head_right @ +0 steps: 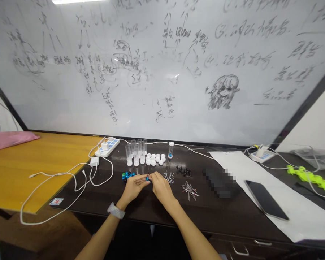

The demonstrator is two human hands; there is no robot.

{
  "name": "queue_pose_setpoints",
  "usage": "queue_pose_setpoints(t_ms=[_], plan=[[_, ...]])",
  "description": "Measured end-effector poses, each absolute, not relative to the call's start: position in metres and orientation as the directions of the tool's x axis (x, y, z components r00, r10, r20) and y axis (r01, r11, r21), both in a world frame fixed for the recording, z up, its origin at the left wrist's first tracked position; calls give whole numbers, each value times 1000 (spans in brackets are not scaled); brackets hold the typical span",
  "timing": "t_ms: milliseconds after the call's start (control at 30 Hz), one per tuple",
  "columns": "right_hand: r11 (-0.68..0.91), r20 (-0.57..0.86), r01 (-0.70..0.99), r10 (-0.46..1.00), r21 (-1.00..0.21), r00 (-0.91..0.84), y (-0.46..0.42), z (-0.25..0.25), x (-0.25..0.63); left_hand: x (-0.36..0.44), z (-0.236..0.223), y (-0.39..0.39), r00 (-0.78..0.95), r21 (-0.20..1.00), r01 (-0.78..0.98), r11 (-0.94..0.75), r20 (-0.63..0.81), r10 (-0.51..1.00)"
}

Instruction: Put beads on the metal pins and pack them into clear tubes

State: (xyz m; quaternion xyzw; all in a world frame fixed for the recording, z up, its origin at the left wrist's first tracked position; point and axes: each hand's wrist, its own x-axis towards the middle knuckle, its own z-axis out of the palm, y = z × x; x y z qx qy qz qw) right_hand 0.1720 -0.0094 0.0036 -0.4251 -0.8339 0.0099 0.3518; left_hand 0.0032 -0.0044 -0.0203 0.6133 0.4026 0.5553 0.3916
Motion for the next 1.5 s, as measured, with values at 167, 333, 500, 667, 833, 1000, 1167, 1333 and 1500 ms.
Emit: queue_pose_setpoints(t_ms=[167, 333, 500, 667, 833, 1000, 1167, 1333, 1500], plan=[[626, 608, 706, 714, -331, -347, -11, 0, 168, 4, -19, -5, 63, 930, 45, -365, 362, 930], [645, 647, 677, 692, -354, -320, -11, -3, 167, 4, -16, -7, 61, 934, 52, -355, 351, 934], [592, 645, 721, 716, -360, -266, -13, -5, 164, 4, -18, -6, 50, 932, 45, -358, 356, 933], [555, 620, 697, 759, -454, -200, -14, -3, 162, 4, -17, -7, 43, 926, 40, -375, 374, 927], [573, 597, 616, 777, -540, -200, -11, -3, 163, 5, -13, -10, 66, 935, 23, -353, 351, 934], [581, 574, 534, 793, -614, -202, -5, -8, 163, 3, -17, -6, 51, 950, 38, -310, 308, 950], [475, 546, 606, 834, -637, -79, 4, -17, 172, -6, -29, 3, -107, 953, 197, -230, 254, 961], [462, 494, 674, 854, -577, -162, 6, -25, 179, -8, -34, 6, -156, 938, 294, -183, 237, 959], [394, 408, 755, 895, -525, -183, 19, -15, 185, -7, -35, 6, -157, 938, 295, -181, 234, 959]])
